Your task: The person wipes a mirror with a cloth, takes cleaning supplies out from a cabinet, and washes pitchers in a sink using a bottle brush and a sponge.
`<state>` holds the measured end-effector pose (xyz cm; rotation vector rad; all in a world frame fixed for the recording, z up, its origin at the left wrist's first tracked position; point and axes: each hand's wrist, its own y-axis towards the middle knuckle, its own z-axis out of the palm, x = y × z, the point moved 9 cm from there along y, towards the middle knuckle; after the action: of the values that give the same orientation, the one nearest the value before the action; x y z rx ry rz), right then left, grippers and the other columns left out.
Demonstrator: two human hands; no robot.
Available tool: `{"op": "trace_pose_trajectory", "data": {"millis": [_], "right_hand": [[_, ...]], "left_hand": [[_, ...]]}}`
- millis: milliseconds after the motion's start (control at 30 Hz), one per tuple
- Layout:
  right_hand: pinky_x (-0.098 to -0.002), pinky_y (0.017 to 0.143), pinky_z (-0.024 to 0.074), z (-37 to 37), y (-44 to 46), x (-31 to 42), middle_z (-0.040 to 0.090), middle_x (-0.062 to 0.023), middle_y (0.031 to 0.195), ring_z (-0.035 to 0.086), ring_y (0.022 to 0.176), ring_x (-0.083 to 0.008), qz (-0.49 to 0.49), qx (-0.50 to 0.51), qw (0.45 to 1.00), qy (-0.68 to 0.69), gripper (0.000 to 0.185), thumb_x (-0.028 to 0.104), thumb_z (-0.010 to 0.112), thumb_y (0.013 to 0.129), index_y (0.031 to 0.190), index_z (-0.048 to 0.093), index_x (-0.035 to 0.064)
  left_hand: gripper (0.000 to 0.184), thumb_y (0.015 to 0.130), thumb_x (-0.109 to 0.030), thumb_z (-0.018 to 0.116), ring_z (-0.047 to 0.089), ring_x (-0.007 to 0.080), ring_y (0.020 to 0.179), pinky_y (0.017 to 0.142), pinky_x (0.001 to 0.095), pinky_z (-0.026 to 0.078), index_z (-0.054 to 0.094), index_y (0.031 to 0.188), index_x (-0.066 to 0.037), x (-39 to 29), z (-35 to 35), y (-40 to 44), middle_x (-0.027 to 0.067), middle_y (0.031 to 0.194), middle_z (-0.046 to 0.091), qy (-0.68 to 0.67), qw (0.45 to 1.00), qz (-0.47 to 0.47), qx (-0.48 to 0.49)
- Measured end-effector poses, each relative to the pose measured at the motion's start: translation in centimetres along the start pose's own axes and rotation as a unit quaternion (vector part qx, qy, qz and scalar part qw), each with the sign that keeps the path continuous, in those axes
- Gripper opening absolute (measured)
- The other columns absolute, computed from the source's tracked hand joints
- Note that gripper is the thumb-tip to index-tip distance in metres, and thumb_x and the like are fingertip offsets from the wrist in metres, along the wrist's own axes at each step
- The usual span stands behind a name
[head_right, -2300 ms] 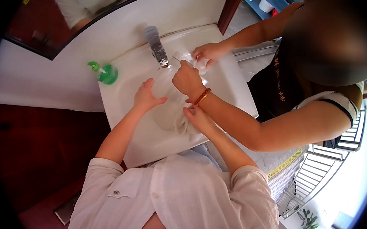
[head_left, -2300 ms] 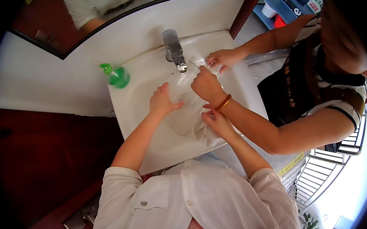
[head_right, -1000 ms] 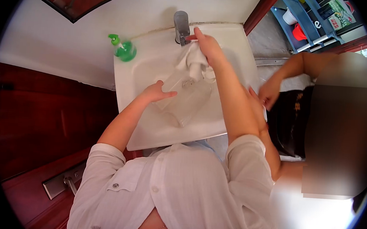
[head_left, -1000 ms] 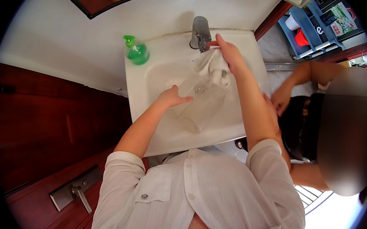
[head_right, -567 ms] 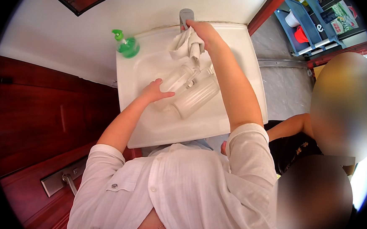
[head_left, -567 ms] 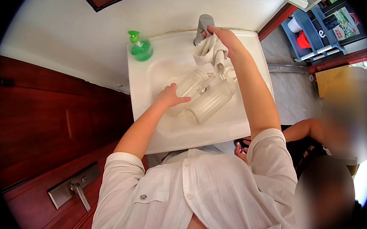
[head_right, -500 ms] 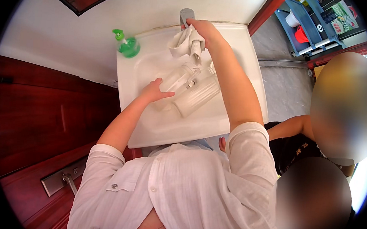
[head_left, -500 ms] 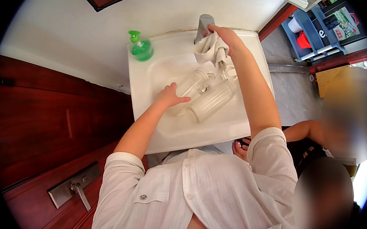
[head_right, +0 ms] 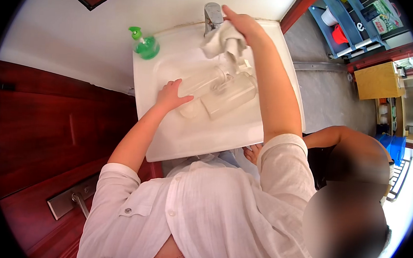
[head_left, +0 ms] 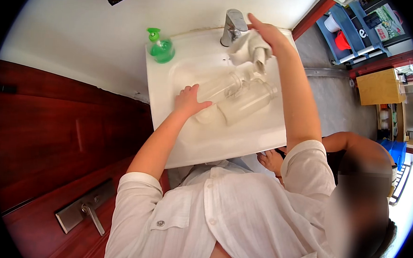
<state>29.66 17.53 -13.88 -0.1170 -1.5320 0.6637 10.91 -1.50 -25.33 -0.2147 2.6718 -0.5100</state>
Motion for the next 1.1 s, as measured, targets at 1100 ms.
{"op": "trace_pose_trajectory", "data": {"millis": [1100], "right_hand": [[-0.0346, 0.062, 0.0485, 13.8, -26.9, -18.6, 0.063, -0.0106, 0.086, 0.059, 0.066, -0.0255, -0.262, -0.081, 0.943, -0.191, 0.018, 0.01, 0.056, 0.079, 0.097, 0.059, 0.0071]], "left_hand": [[0.061, 0.079, -0.029, 0.064, 0.034, 0.0407, 0.122, 0.101, 0.0449, 0.029, 0.039, 0.129, -0.004, 0.2, -1.2, -4.7, 0.0271, 0.133, 0.033, -0.123, 0.914, 0.251, -0.294]]}}
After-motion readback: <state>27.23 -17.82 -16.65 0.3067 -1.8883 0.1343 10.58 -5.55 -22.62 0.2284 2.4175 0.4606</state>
